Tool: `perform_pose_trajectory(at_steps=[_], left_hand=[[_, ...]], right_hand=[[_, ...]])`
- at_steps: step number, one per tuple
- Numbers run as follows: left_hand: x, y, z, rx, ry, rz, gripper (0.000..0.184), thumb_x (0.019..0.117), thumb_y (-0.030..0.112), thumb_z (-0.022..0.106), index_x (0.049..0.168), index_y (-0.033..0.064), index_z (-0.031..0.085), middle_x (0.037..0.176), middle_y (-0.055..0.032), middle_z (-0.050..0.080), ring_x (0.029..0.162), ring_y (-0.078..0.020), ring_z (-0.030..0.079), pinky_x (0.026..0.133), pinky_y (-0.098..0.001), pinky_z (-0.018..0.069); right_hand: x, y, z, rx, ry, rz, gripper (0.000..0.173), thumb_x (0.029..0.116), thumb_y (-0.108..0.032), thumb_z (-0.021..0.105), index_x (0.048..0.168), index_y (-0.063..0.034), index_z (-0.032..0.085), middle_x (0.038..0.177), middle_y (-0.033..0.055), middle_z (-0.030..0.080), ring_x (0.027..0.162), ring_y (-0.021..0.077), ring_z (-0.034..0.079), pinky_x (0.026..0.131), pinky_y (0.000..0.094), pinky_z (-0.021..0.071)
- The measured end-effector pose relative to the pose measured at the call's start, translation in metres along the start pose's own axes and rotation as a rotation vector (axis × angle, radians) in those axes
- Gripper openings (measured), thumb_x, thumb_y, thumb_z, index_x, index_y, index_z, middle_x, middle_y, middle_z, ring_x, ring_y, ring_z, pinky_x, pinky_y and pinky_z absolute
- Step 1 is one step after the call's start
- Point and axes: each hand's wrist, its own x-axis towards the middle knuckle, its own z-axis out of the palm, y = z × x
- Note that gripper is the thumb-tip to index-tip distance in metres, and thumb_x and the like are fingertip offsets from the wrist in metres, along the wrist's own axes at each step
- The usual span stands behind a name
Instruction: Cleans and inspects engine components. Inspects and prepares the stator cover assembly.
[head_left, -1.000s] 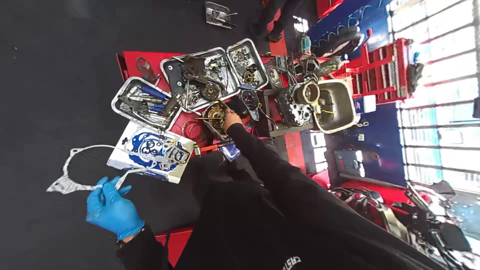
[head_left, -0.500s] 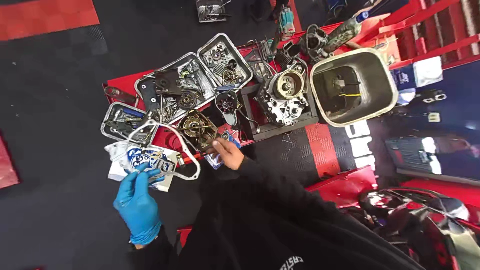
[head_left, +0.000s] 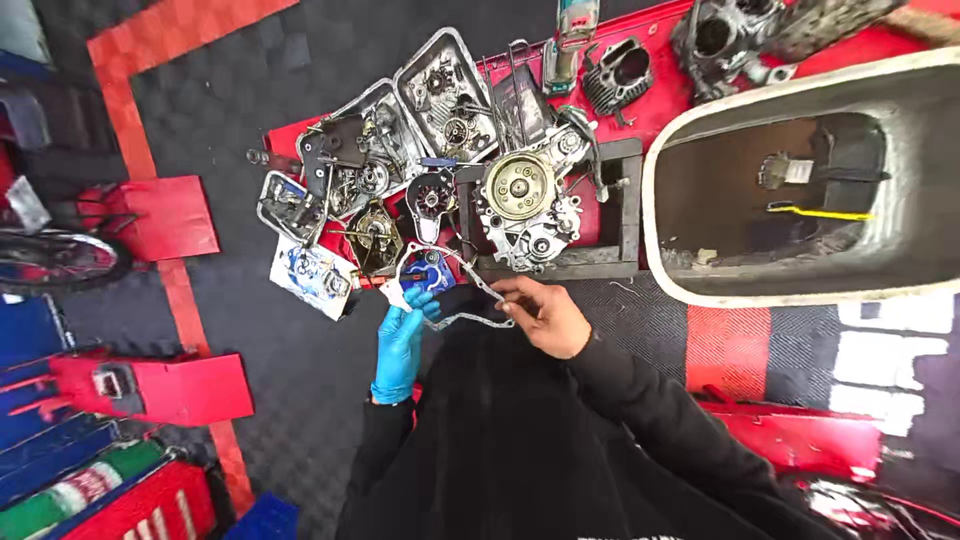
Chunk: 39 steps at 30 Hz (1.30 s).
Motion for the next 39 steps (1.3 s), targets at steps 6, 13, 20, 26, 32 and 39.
perform_pose_trajectory(at_steps=[6,13,20,26,32,39], left_hand=[[0.034,0.007,0.044,0.044,0.143,-0.038,0.030,0.1080,0.007,0.044,0.133,-0.0070,0.051,0.108,-0.0143,0.071,0.090,-0.0232,0.073,0.087,-0.0418,0.0626],[0.095,0.010,0.092,0.104,0.056,-0.043,0.026,0.1084,0.016,0.050,0.118,-0.0046,0.063,0.094,-0.0134,0.075,0.082,-0.0234,0.075,0.082,-0.0409,0.0641],[0.123,-0.002,0.088,0.023,-0.150,-0.097,0.028,0.1084,0.015,0.051,0.120,-0.0044,0.067,0.102,-0.0147,0.074,0.083,-0.0239,0.074,0.077,-0.0394,0.0643],[0.130,-0.003,0.071,-0.117,-0.199,-0.101,0.027,0.1088,0.011,0.048,0.121,-0.0062,0.064,0.105,-0.0146,0.074,0.090,-0.0251,0.074,0.081,-0.0411,0.0642],[0.118,0.004,0.043,-0.092,-0.153,-0.041,0.029,0.1094,0.013,0.044,0.122,-0.0046,0.064,0.104,-0.0114,0.074,0.091,-0.0229,0.073,0.081,-0.0403,0.0633],[0.107,0.008,0.074,-0.205,-0.033,-0.001,0.027,0.1100,0.010,0.040,0.124,-0.0027,0.059,0.106,-0.0100,0.072,0.092,-0.0220,0.073,0.082,-0.0406,0.0636]], right_hand=[[0.021,-0.004,-0.074,-0.233,0.066,0.009,0.028,0.1006,-0.017,0.059,0.126,-0.0112,0.070,0.099,0.0011,0.077,0.084,0.0086,0.073,0.079,0.0328,0.0626],[0.049,-0.020,-0.137,-0.401,0.207,0.005,0.025,0.0966,-0.009,0.064,0.121,-0.0091,0.069,0.099,0.0039,0.077,0.077,0.0130,0.073,0.070,0.0367,0.0632],[0.089,-0.029,-0.167,-0.376,0.185,0.073,0.021,0.0978,-0.010,0.065,0.117,-0.0051,0.072,0.098,0.0057,0.077,0.077,0.0119,0.072,0.073,0.0332,0.0624],[0.137,0.028,-0.181,-0.724,0.396,0.486,0.053,0.0832,-0.015,0.077,0.134,-0.0090,0.063,0.119,0.0150,0.073,0.104,0.0357,0.072,0.092,0.0637,0.0562],[0.146,0.035,-0.191,-0.762,0.368,0.490,0.029,0.0878,-0.021,0.074,0.113,-0.0059,0.073,0.099,0.0163,0.075,0.093,0.0348,0.073,0.088,0.0632,0.0555],[0.196,0.045,-0.258,-0.844,0.329,0.375,0.028,0.0885,-0.028,0.075,0.113,-0.0127,0.076,0.108,0.0141,0.076,0.104,0.0364,0.072,0.093,0.0678,0.0526]])
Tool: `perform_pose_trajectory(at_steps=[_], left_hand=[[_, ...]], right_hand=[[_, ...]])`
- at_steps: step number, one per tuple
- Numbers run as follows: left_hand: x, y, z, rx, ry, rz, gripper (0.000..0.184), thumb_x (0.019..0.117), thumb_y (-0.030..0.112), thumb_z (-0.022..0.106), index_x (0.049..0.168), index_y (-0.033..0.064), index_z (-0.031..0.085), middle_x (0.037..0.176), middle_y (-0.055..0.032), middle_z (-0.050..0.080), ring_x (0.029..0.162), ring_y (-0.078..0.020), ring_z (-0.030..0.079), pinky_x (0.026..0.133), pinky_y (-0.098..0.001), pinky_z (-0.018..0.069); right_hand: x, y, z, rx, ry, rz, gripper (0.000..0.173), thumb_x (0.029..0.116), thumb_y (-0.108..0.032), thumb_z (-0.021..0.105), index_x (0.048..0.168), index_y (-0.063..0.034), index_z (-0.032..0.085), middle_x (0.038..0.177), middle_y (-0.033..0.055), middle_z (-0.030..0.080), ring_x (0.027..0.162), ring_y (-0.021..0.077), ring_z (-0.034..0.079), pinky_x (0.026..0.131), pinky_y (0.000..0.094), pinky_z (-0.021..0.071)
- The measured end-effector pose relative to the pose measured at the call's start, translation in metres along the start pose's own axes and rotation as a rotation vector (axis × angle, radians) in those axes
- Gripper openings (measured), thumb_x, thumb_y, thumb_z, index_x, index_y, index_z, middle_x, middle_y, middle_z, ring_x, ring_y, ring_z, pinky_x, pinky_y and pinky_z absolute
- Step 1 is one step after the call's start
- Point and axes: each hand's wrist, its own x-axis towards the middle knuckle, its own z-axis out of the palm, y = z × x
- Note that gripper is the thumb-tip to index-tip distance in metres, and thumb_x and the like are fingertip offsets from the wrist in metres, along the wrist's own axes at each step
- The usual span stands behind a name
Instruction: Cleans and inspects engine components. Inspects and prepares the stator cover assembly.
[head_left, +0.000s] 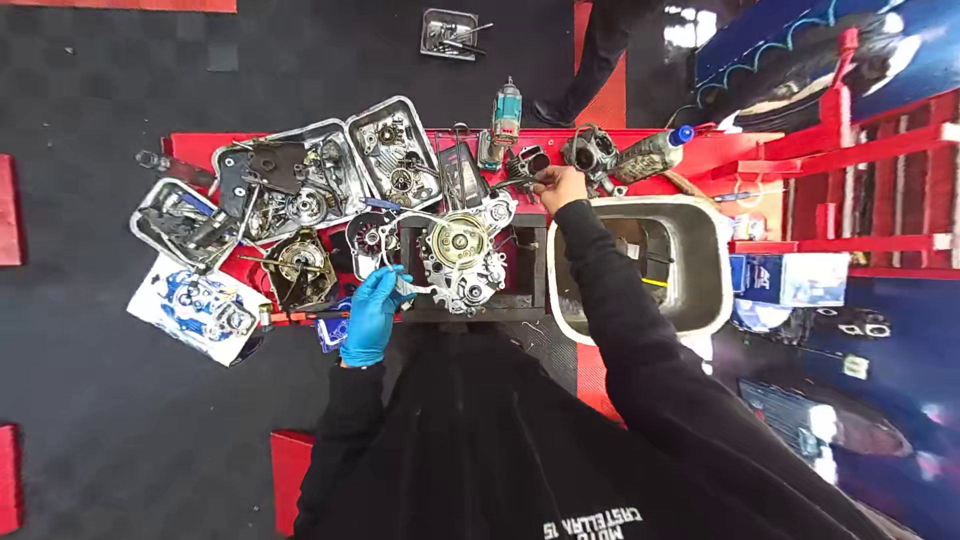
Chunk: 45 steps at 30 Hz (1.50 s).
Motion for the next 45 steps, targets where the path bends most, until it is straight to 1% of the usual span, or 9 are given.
perform_pose_trajectory(at_steps=[5,8,12,16,20,25,32,39,45], left_hand=[[-0.006,-0.019,0.050,-0.108,0.019,0.002,0.028,0.1103,0.012,0.035,0.125,0.0016,0.057,0.106,-0.0083,0.070,0.091,-0.0209,0.071,0.084,-0.0418,0.0621],[0.000,-0.038,0.071,-0.073,0.157,-0.072,0.032,0.1110,0.013,0.037,0.133,-0.0036,0.053,0.116,-0.0151,0.068,0.095,-0.0247,0.071,0.086,-0.0422,0.0617],[0.010,-0.064,0.078,-0.014,0.296,-0.126,0.033,0.1110,0.013,0.042,0.136,-0.0054,0.053,0.121,-0.0187,0.068,0.097,-0.0265,0.073,0.086,-0.0405,0.0624],[0.013,-0.063,0.074,0.078,0.293,-0.124,0.030,0.1096,0.013,0.047,0.130,-0.0065,0.058,0.112,-0.0180,0.071,0.087,-0.0254,0.074,0.081,-0.0395,0.0641],[0.012,-0.059,0.071,0.243,0.306,-0.098,0.027,0.1075,0.012,0.053,0.125,-0.0059,0.063,0.105,-0.0167,0.073,0.082,-0.0231,0.075,0.078,-0.0378,0.0653],[0.011,-0.064,0.084,0.306,0.376,-0.117,0.025,0.1072,0.012,0.053,0.123,-0.0060,0.060,0.101,-0.0171,0.072,0.080,-0.0214,0.075,0.077,-0.0364,0.0655],[0.022,-0.075,0.077,0.342,0.399,-0.193,0.030,0.1068,0.020,0.056,0.123,-0.0043,0.062,0.103,-0.0170,0.073,0.081,-0.0219,0.076,0.077,-0.0373,0.0660],[0.023,-0.071,0.040,0.763,0.290,-0.228,0.026,0.1017,0.029,0.062,0.118,0.0104,0.070,0.100,-0.0053,0.077,0.088,-0.0175,0.075,0.085,-0.0425,0.0620],[0.022,-0.069,0.025,0.925,0.246,-0.227,0.023,0.0998,0.029,0.063,0.116,0.0156,0.073,0.099,-0.0018,0.077,0.093,-0.0174,0.073,0.089,-0.0475,0.0584]], right_hand=[[0.039,-0.002,0.041,-0.215,-0.163,-0.077,0.032,0.0970,-0.037,0.064,0.121,-0.0194,0.075,0.118,0.0226,0.072,0.114,0.0477,0.066,0.092,0.0738,0.0489],[0.032,0.000,0.048,-0.218,-0.180,-0.117,0.035,0.0980,-0.039,0.063,0.125,-0.0191,0.073,0.120,0.0262,0.070,0.115,0.0511,0.064,0.093,0.0743,0.0478],[0.029,0.025,0.038,-0.005,-0.171,-0.185,0.033,0.0952,-0.027,0.068,0.124,-0.0113,0.073,0.112,0.0219,0.074,0.106,0.0433,0.070,0.096,0.0684,0.0504],[0.005,0.033,0.026,0.345,-0.149,-0.099,0.046,0.0925,-0.009,0.064,0.138,-0.0076,0.061,0.106,0.0163,0.075,0.089,0.0307,0.075,0.084,0.0544,0.0611],[-0.040,0.020,0.030,0.577,-0.033,-0.056,0.038,0.1041,-0.024,0.054,0.137,-0.0043,0.052,0.100,0.0104,0.076,0.078,0.0212,0.075,0.072,0.0430,0.0642],[-0.083,0.003,0.053,0.631,0.042,-0.125,0.039,0.1087,-0.034,0.048,0.127,-0.0020,0.062,0.102,0.0100,0.075,0.077,0.0193,0.074,0.069,0.0408,0.0644],[-0.085,-0.018,0.052,0.604,0.081,-0.076,0.039,0.0899,-0.009,0.072,0.127,-0.0016,0.063,0.100,0.0100,0.075,0.077,0.0175,0.074,0.070,0.0375,0.0652],[-0.070,-0.033,0.051,0.468,0.137,-0.054,0.032,0.0888,-0.009,0.072,0.120,-0.0036,0.068,0.097,0.0069,0.076,0.077,0.0148,0.074,0.072,0.0368,0.0652],[-0.064,-0.041,0.053,0.254,0.164,-0.048,0.026,0.0885,-0.013,0.072,0.114,-0.0098,0.073,0.102,0.0063,0.076,0.086,0.0152,0.074,0.082,0.0392,0.0623]])
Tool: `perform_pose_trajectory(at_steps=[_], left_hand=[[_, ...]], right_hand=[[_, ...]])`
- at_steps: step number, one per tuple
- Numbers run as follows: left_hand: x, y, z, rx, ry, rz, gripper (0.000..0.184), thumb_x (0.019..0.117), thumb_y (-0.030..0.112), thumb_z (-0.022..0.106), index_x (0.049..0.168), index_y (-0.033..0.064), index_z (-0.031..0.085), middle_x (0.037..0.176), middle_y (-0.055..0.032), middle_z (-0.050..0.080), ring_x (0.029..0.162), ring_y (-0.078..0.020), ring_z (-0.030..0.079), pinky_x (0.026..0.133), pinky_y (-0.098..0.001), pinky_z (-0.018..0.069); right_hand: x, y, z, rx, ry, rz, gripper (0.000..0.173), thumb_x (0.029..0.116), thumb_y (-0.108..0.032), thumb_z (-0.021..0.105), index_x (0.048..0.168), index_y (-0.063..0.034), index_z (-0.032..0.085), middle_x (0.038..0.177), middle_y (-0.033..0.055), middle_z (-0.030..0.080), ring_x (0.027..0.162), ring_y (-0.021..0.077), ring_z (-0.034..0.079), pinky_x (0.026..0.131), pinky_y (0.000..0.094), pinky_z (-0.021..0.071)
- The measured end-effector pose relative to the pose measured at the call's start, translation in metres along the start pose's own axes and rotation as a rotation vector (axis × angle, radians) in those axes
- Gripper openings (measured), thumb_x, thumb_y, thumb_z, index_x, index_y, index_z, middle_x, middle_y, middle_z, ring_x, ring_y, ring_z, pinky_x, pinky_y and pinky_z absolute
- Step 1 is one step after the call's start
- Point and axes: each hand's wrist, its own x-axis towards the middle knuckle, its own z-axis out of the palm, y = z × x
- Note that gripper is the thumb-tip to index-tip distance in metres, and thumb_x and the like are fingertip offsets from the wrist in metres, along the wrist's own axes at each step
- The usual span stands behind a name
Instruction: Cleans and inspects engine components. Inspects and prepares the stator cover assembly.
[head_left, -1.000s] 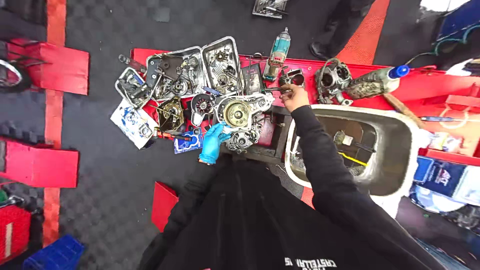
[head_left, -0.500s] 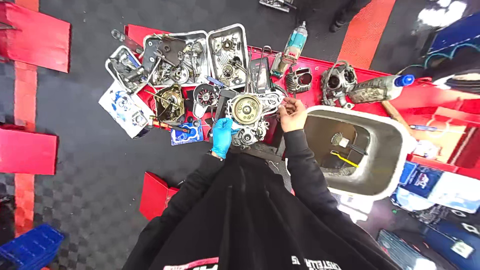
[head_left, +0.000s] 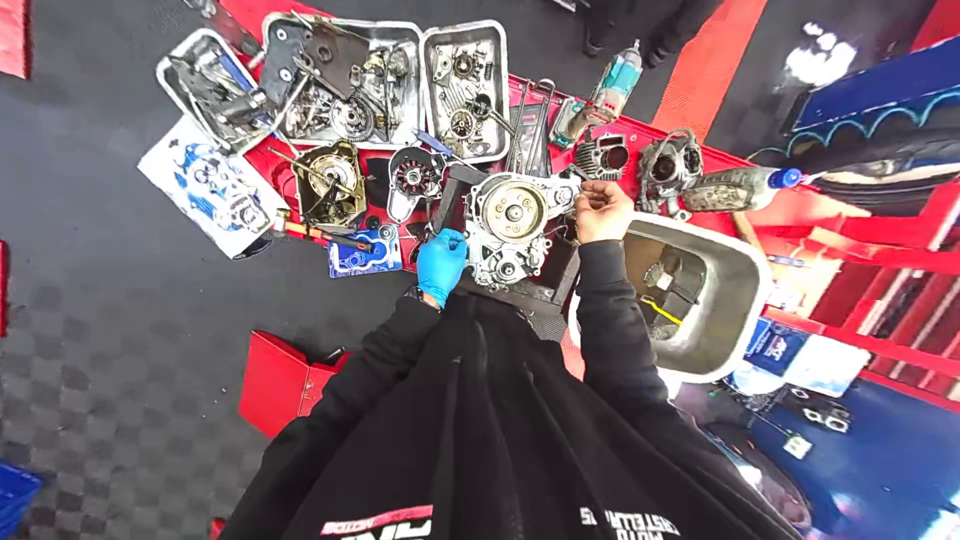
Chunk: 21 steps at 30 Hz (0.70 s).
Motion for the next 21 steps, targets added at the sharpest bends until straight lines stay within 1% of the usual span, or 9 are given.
perform_pose_trajectory(at_steps=[3,5,7,10,12,15,17,19,21], left_hand=[[0.004,-0.007,0.006,0.029,0.084,0.122,0.032,0.0993,0.032,0.064,0.126,0.0134,0.068,0.110,-0.0050,0.073,0.098,-0.0192,0.071,0.091,-0.0457,0.0587],[0.007,-0.007,0.011,0.053,0.115,0.225,0.040,0.0979,0.033,0.066,0.132,0.0122,0.066,0.118,-0.0087,0.071,0.104,-0.0216,0.069,0.094,-0.0446,0.0577],[0.010,-0.005,0.016,0.084,0.131,0.286,0.047,0.0957,0.036,0.071,0.136,0.0129,0.065,0.123,-0.0096,0.070,0.108,-0.0239,0.068,0.097,-0.0461,0.0565],[0.012,-0.001,0.024,0.115,0.145,0.314,0.051,0.0944,0.034,0.072,0.140,0.0140,0.063,0.126,-0.0117,0.068,0.113,-0.0270,0.067,0.098,-0.0479,0.0555],[0.014,0.000,0.026,0.117,0.139,0.326,0.052,0.0948,0.035,0.072,0.142,0.0149,0.062,0.129,-0.0127,0.066,0.118,-0.0282,0.065,0.101,-0.0476,0.0543],[0.017,0.001,0.028,0.111,0.138,0.351,0.054,0.0950,0.033,0.071,0.144,0.0148,0.060,0.132,-0.0127,0.065,0.121,-0.0276,0.064,0.104,-0.0465,0.0530],[0.019,0.002,0.028,0.099,0.135,0.355,0.055,0.0944,0.032,0.072,0.145,0.0158,0.059,0.134,-0.0121,0.064,0.123,-0.0270,0.063,0.105,-0.0462,0.0522],[0.020,0.002,0.029,0.079,0.133,0.357,0.058,0.0937,0.032,0.072,0.147,0.0167,0.056,0.135,-0.0111,0.064,0.121,-0.0259,0.064,0.103,-0.0456,0.0532],[0.025,0.001,0.029,0.033,0.159,0.367,0.058,0.0941,0.028,0.071,0.148,0.0149,0.055,0.131,-0.0107,0.065,0.108,-0.0236,0.068,0.094,-0.0442,0.0576]], right_hand=[[-0.003,-0.002,0.000,-0.086,-0.004,-0.031,0.024,0.0901,-0.013,0.070,0.113,-0.0084,0.074,0.106,0.0089,0.076,0.091,0.0185,0.074,0.087,0.0420,0.0603],[-0.005,-0.002,0.001,-0.141,0.017,-0.047,0.023,0.0904,-0.015,0.069,0.112,-0.0093,0.075,0.105,0.0090,0.076,0.089,0.0194,0.073,0.085,0.0430,0.0600],[-0.006,-0.002,0.004,-0.199,0.041,-0.084,0.022,0.0908,-0.016,0.067,0.111,-0.0105,0.076,0.105,0.0094,0.075,0.088,0.0207,0.072,0.084,0.0438,0.0590],[-0.009,-0.003,0.004,-0.280,0.077,-0.129,0.023,0.0903,-0.017,0.065,0.110,-0.0117,0.076,0.106,0.0139,0.071,0.086,0.0247,0.069,0.082,0.0455,0.0565],[-0.010,0.000,0.005,-0.299,0.088,-0.141,0.024,0.0907,-0.017,0.064,0.110,-0.0119,0.077,0.107,0.0152,0.071,0.087,0.0261,0.069,0.081,0.0457,0.0565],[-0.012,0.001,0.004,-0.314,0.070,-0.138,0.025,0.0924,-0.017,0.062,0.111,-0.0122,0.077,0.107,0.0150,0.072,0.088,0.0273,0.070,0.083,0.0483,0.0564],[-0.013,0.002,0.002,-0.306,0.073,-0.132,0.025,0.0924,-0.021,0.062,0.111,-0.0135,0.077,0.105,0.0134,0.073,0.087,0.0265,0.070,0.083,0.0491,0.0558],[-0.014,0.002,0.002,-0.280,0.071,-0.112,0.026,0.0949,-0.030,0.065,0.112,-0.0137,0.077,0.105,0.0123,0.073,0.087,0.0255,0.070,0.085,0.0493,0.0550],[-0.013,0.002,0.003,-0.256,0.069,-0.084,0.030,0.0925,-0.036,0.072,0.111,-0.0129,0.076,0.106,0.0121,0.072,0.088,0.0254,0.070,0.086,0.0497,0.0552]])
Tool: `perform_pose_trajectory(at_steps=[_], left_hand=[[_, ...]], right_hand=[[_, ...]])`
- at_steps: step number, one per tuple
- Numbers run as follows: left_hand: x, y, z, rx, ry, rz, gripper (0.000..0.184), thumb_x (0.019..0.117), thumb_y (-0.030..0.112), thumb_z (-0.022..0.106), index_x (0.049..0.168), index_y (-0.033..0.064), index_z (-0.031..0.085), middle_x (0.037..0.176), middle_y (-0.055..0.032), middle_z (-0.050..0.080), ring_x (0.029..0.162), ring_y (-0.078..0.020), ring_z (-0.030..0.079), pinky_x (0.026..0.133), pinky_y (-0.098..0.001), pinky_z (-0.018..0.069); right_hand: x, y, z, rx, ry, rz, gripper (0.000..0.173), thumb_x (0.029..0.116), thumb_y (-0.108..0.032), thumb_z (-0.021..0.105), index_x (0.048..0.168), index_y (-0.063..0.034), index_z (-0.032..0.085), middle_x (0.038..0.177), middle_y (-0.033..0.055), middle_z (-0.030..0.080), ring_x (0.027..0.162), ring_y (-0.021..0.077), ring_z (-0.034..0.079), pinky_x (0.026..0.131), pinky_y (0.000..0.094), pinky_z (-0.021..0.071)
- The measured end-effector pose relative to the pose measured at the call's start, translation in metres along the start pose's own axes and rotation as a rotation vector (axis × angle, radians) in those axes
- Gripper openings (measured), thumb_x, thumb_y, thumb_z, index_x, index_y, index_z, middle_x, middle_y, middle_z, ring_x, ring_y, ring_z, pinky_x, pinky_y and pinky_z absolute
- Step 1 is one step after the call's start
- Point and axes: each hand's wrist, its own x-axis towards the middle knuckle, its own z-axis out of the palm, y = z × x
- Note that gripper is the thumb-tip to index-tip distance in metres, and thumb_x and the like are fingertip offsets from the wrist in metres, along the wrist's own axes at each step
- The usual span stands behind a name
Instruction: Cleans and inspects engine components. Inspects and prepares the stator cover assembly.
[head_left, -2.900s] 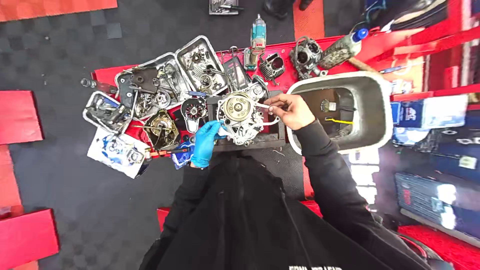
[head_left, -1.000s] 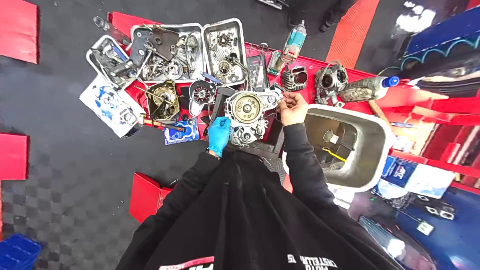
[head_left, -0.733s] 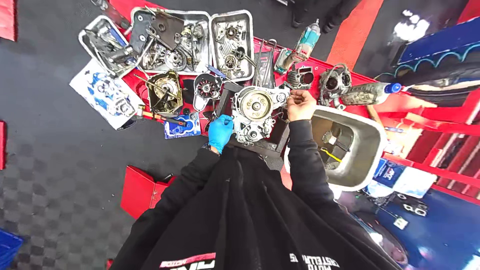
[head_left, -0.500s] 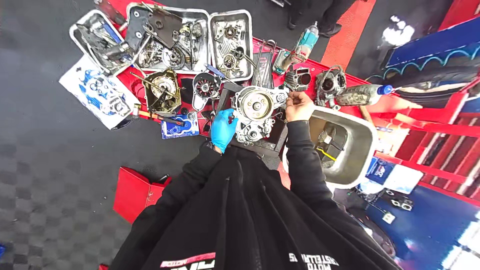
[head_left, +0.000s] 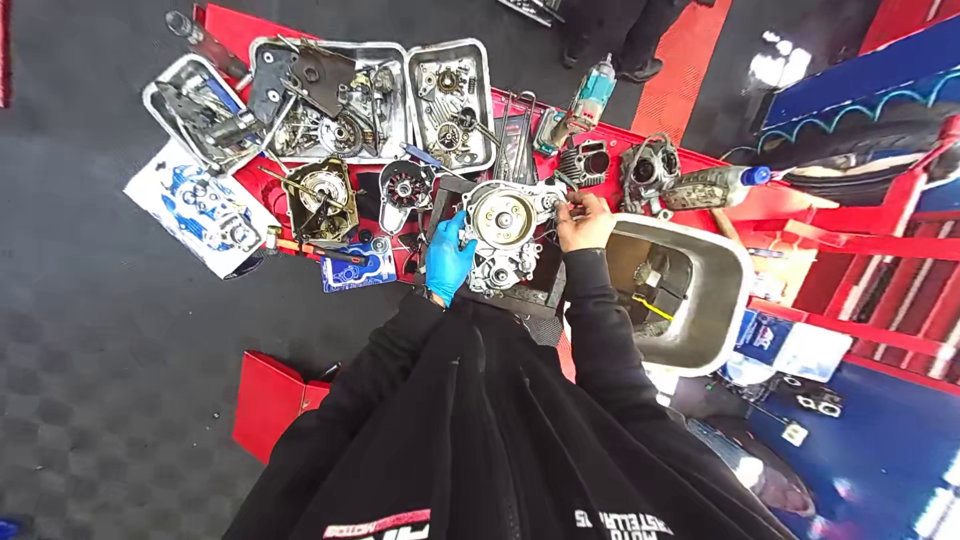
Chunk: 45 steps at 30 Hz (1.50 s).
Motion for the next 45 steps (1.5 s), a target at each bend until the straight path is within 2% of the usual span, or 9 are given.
perform_pose_trajectory(at_steps=[2,6,10,17,22,29,39,42,45], left_hand=[[0.008,0.000,0.000,-0.036,0.032,-0.017,0.053,0.0971,0.024,0.066,0.148,0.0130,0.054,0.128,-0.0104,0.067,0.097,-0.0210,0.069,0.086,-0.0418,0.0600],[0.028,0.010,-0.004,-0.087,0.019,-0.088,0.048,0.1020,0.021,0.059,0.149,0.0115,0.053,0.132,-0.0115,0.066,0.101,-0.0223,0.069,0.092,-0.0425,0.0572],[0.041,0.018,-0.008,-0.176,0.025,-0.107,0.037,0.1017,0.019,0.062,0.138,0.0110,0.063,0.115,-0.0068,0.073,0.094,-0.0149,0.071,0.088,-0.0358,0.0590],[0.048,0.025,-0.020,-0.330,-0.071,-0.252,0.029,0.0990,0.025,0.070,0.124,0.0108,0.068,0.099,-0.0052,0.074,0.083,-0.0138,0.072,0.080,-0.0372,0.0617],[0.045,0.028,-0.020,-0.289,-0.096,-0.267,0.026,0.0973,0.025,0.072,0.119,0.0097,0.070,0.094,-0.0027,0.075,0.080,-0.0127,0.072,0.078,-0.0363,0.0620],[0.043,0.029,-0.020,-0.288,-0.161,-0.308,0.024,0.0992,0.016,0.067,0.121,0.0066,0.067,0.094,-0.0044,0.075,0.073,-0.0119,0.070,0.070,-0.0328,0.0599],[0.044,0.035,-0.021,0.083,0.000,-0.123,0.026,0.0963,0.031,0.071,0.116,0.0135,0.073,0.095,-0.0027,0.075,0.083,-0.0147,0.071,0.082,-0.0415,0.0584],[0.053,0.028,-0.018,0.064,-0.009,-0.023,0.034,0.0992,0.028,0.068,0.130,0.0133,0.068,0.113,-0.0065,0.070,0.088,-0.0159,0.067,0.083,-0.0367,0.0577],[0.061,0.028,-0.017,0.016,-0.091,-0.022,0.031,0.1018,0.026,0.064,0.130,0.0151,0.069,0.119,-0.0063,0.072,0.101,-0.0154,0.070,0.094,-0.0384,0.0572]], right_hand=[[0.001,0.001,0.001,0.022,0.004,0.021,0.033,0.0904,-0.037,0.075,0.111,-0.0118,0.075,0.105,0.0115,0.072,0.087,0.0246,0.070,0.084,0.0477,0.0568],[0.000,0.002,0.000,0.079,-0.015,0.071,0.028,0.0908,-0.030,0.075,0.112,-0.0118,0.075,0.107,0.0095,0.074,0.087,0.0218,0.072,0.084,0.0444,0.0594],[-0.004,0.005,0.002,0.143,0.010,0.082,0.022,0.0920,-0.021,0.071,0.110,-0.0100,0.075,0.102,0.0074,0.076,0.085,0.0183,0.074,0.082,0.0405,0.0614],[0.000,0.008,-0.006,0.335,-0.003,0.144,0.022,0.0919,-0.017,0.071,0.112,-0.0077,0.074,0.097,0.0053,0.077,0.083,0.0133,0.074,0.080,0.0363,0.0624],[0.012,0.015,-0.014,0.517,-0.063,0.218,0.019,0.0908,-0.017,0.073,0.108,-0.0103,0.075,0.090,0.0022,0.076,0.075,0.0127,0.074,0.070,0.0375,0.0654],[0.020,0.016,-0.016,0.675,-0.117,0.304,0.018,0.0896,-0.010,0.073,0.107,-0.0055,0.073,0.089,0.0070,0.075,0.069,0.0183,0.074,0.064,0.0406,0.0673],[0.016,0.022,-0.004,0.417,-0.053,0.162,0.019,0.0922,-0.017,0.069,0.109,-0.0113,0.075,0.093,0.0022,0.077,0.078,0.0118,0.074,0.075,0.0369,0.0641],[0.015,0.022,-0.003,0.433,-0.066,0.166,0.018,0.0917,-0.017,0.069,0.108,-0.0114,0.075,0.093,0.0027,0.077,0.077,0.0123,0.074,0.074,0.0372,0.0641],[0.015,0.020,-0.004,0.492,-0.087,0.204,0.018,0.0911,-0.015,0.070,0.108,-0.0108,0.075,0.092,0.0036,0.076,0.074,0.0135,0.074,0.071,0.0382,0.0656]])
